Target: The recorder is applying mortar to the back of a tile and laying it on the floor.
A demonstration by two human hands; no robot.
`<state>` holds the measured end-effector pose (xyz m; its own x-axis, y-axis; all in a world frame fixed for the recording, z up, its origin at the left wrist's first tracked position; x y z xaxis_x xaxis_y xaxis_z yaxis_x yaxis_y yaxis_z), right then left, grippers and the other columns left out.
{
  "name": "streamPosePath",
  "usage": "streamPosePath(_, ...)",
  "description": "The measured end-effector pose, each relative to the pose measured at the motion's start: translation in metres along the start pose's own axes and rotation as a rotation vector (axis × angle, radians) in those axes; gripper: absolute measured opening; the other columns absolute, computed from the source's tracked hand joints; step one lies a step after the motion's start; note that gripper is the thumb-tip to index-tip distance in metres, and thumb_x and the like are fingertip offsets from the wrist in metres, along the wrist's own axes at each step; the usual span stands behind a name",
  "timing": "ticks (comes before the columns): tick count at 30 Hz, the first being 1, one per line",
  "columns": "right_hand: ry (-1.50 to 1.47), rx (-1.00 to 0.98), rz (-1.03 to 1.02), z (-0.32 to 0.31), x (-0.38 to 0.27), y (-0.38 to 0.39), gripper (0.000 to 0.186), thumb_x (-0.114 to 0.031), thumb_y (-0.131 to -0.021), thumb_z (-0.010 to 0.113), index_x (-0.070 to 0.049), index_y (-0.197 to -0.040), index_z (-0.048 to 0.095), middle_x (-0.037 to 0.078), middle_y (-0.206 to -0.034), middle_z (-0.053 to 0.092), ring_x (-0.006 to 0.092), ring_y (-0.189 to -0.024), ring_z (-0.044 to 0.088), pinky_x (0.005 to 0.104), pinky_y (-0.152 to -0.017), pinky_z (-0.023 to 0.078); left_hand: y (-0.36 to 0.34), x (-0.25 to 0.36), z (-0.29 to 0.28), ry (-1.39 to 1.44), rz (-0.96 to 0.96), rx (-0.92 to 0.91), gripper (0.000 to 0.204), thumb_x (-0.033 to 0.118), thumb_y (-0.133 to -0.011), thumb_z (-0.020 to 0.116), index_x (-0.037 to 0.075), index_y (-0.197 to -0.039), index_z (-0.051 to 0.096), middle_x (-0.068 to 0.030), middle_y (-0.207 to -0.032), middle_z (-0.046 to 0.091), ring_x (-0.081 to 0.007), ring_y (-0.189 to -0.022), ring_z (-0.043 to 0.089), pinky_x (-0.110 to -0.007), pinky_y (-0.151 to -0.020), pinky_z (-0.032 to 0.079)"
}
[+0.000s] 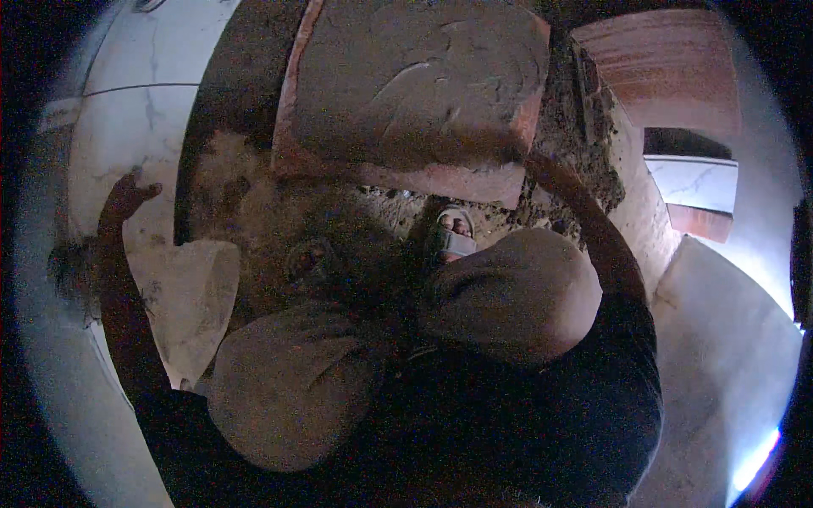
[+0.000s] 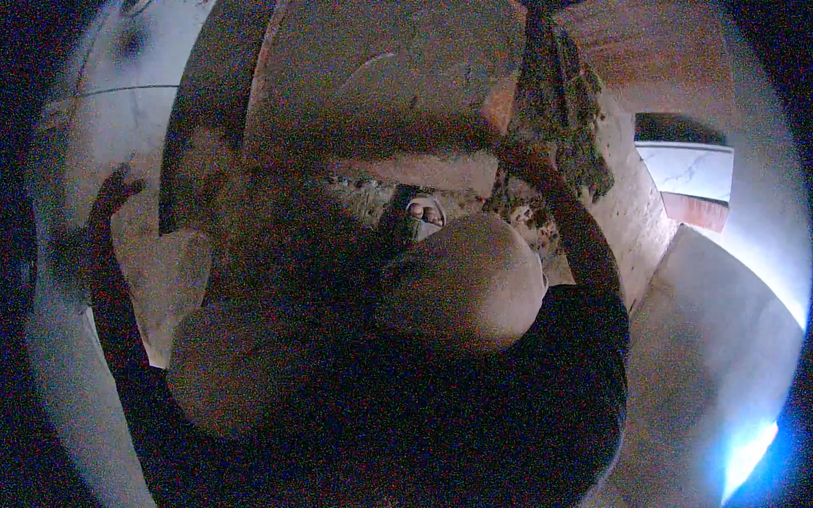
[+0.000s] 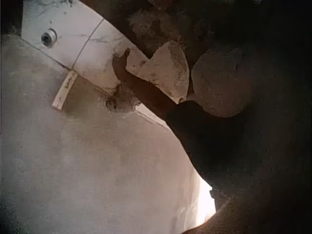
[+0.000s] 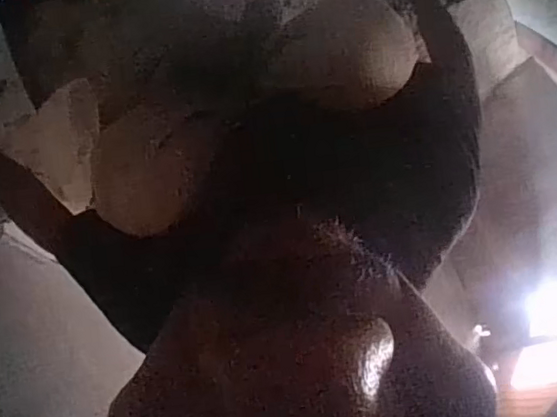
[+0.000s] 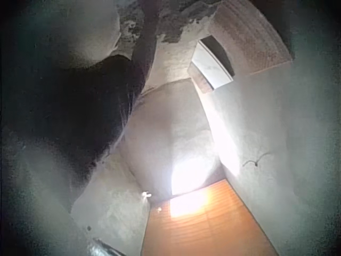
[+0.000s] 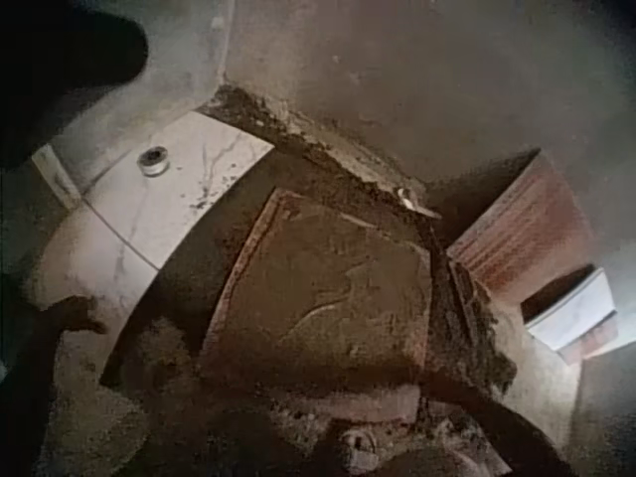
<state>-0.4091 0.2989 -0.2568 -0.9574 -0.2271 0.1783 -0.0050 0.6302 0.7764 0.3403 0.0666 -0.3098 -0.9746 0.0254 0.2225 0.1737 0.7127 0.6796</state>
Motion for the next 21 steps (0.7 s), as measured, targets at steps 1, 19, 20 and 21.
streamPosePath(1,-0.024,0.008,0.003,0.001,0.002,0.002,0.028,-0.018,-0.087,0.046,-0.004,-0.111,0.054,0.016,-0.114,0.054,0.0308,-0.099,0.054,0.0412,-0.085,0.043,-0.001,-0.001,0.001,-0.022,-0.005,-0.011,0.09,0.05,-0.069,0.068,-0.003,-0.132,0.031,-0.024,-0.13,0.04,-0.0317,-0.121,0.04,-0.039,-0.099,0.032)
streamPosePath(19,-0.484,0.208,-0.073,-0.049,0.092,-0.06,0.038,-0.035,-0.089,0.04,-0.01,-0.113,0.054,0.012,-0.106,0.058,0.029,-0.082,0.06,0.0414,-0.074,0.048,-0.004,0.001,0.0,-0.039,-0.09,-0.092,0.092,0.055,-0.069,0.065,-0.008,-0.128,0.035,-0.0233,-0.13,0.04,-0.032,-0.121,0.039,-0.037,-0.099,0.032)
streamPosePath(20,-0.538,0.13,-0.087,-0.045,0.093,-0.056,0.039,-0.036,-0.089,0.04,-0.01,-0.113,0.054,0.011,-0.106,0.058,0.0289,-0.081,0.06,0.0414,-0.073,0.049,-0.004,0.004,-0.002,-0.044,-0.051,-0.069,0.091,0.055,-0.069,0.065,-0.008,-0.128,0.035,-0.0232,-0.13,0.041,-0.032,-0.121,0.04,-0.037,-0.099,0.032)
streamPosePath(21,-0.568,0.062,-0.087,-0.041,0.093,-0.05,0.039,-0.037,-0.089,0.04,-0.01,-0.114,0.054,0.011,-0.106,0.059,0.0288,-0.08,0.06,0.0414,-0.073,0.049,-0.005,0.007,-0.003,-0.043,-0.013,-0.042,0.09,0.056,-0.07,0.064,-0.007,-0.127,0.036,-0.0231,-0.129,0.041,-0.032,-0.12,0.041,-0.037,-0.098,0.033)
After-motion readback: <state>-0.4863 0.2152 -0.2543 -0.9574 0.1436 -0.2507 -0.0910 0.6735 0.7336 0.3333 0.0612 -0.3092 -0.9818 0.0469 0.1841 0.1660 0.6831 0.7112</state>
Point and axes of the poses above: each hand's wrist, its own y-axis away from the middle knuckle, its own z-axis out of the palm, x = y × z, the point moved 5 cm from there along -y, towards the middle knuckle
